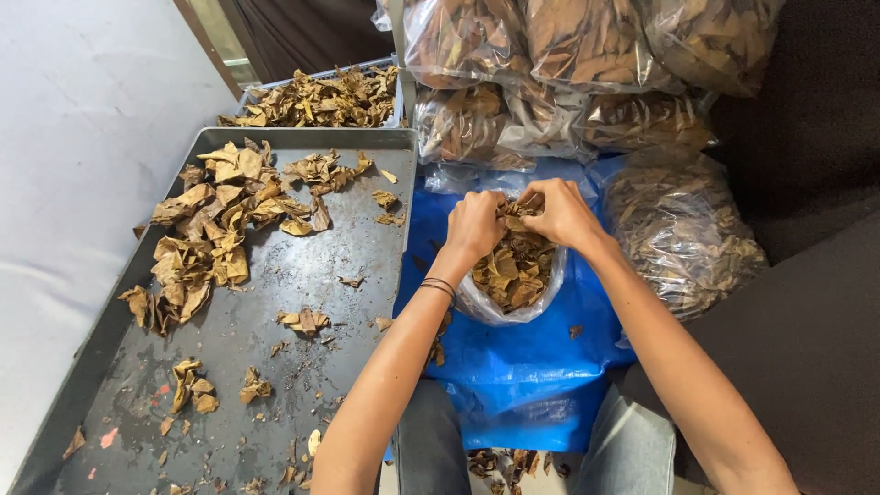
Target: Stuffing dried leaves from a metal tray into a plastic bag.
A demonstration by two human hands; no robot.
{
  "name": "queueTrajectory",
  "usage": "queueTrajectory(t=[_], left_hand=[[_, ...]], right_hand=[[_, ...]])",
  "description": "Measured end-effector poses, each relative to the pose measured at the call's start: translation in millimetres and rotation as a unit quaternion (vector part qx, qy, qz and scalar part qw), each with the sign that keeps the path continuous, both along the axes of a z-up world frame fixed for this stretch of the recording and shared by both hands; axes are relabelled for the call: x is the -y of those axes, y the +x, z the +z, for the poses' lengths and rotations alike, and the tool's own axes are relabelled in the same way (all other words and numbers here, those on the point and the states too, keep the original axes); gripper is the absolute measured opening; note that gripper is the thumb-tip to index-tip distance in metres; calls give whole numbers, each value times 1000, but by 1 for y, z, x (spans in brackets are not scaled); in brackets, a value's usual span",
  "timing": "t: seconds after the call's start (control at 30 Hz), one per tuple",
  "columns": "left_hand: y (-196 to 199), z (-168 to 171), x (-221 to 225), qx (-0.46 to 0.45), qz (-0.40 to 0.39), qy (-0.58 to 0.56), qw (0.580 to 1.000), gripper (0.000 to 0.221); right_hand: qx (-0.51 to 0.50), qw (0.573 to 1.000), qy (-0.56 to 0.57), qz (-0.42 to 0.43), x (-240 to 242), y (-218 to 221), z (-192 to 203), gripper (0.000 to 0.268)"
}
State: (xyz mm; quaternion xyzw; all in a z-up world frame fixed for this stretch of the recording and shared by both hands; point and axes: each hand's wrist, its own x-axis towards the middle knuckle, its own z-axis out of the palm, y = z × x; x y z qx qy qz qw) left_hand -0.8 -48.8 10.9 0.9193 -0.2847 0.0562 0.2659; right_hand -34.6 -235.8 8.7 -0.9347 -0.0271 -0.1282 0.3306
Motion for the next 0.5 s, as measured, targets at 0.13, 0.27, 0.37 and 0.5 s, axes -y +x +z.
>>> queueTrajectory(t=[0.13,0.27,0.37,0.5], left_hand=[[7,-9,10,2,-3,26,1000,24],[20,-25,21,22,10,84,996,24],[28,-39,26,46,-1,107,993,22],[24,-40,28,73,3,133,988,22]], right_hand=[[-15,1000,-12,-8,-4,-4,2,29],[-34,999,-9,-1,-5,-7,2,30],[-26,999,-33,16,-6,-14,4,30],[-34,997,-55,44,-1,-6,-6,33]])
